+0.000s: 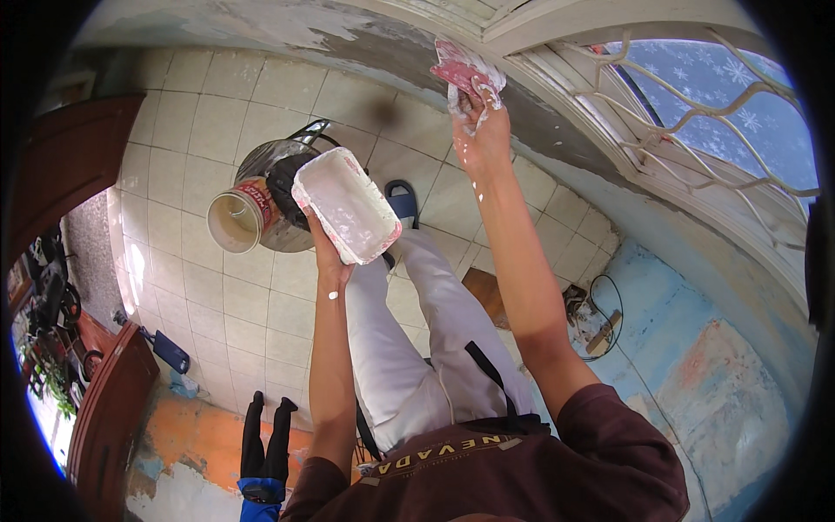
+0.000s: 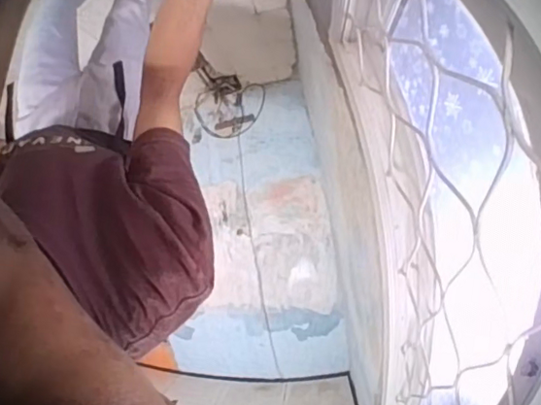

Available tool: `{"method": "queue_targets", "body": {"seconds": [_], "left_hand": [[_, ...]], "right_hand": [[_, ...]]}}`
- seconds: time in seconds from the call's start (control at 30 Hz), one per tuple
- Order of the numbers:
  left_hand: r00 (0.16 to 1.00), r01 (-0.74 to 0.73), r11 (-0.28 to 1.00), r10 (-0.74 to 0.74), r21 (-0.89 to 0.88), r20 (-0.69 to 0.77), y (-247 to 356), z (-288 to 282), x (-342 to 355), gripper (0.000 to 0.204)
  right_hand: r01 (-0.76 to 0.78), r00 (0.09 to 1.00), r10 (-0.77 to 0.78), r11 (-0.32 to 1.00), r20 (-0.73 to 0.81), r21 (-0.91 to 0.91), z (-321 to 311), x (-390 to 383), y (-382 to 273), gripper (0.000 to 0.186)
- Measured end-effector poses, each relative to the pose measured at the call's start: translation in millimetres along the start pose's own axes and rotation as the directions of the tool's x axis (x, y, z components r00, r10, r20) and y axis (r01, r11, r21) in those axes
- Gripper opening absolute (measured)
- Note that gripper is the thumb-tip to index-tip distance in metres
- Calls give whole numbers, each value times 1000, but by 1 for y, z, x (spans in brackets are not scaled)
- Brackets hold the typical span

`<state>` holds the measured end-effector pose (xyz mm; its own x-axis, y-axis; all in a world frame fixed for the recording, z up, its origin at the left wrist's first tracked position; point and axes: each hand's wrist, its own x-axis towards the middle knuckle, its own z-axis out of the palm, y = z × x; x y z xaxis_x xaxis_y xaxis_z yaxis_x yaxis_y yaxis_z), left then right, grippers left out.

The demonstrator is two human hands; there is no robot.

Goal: The person applies plaster to a wall using a putty knife, taking plaster from a small plastic container.

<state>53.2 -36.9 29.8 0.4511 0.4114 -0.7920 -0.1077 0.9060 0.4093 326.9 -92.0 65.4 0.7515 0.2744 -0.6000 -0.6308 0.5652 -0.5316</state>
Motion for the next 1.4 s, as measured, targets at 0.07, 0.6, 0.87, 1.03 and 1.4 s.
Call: {"method": "queue_targets", "body": {"seconds": [0.07,0.6,0.87,1.03,1.4], "left_hand": [[1000,-2,1000,2,-4,30,-2,-3,1,79],[999,-38,999,38,14,6,0,-2,-7,77],[1000,-13,1000,12,13,28,-1,-4,-9,75],[1000,-8,1000,8,-2,26,-4,-16,-8,73],[1000,-10,1000,10,1,20,-6,-16,-8,77]], "right_hand": [[1,1000,-1,1000,-19,1,1,6,0,20],[92,995,-95,955,1,-281,-40,-13,9,20],[227,971,-207,954,118,-197,-2,2,10,16],[240,947,-122,884,298,-401,-5,-31,32,20],[95,878,-382,729,-287,-678,-179,-12,25,15]]}}
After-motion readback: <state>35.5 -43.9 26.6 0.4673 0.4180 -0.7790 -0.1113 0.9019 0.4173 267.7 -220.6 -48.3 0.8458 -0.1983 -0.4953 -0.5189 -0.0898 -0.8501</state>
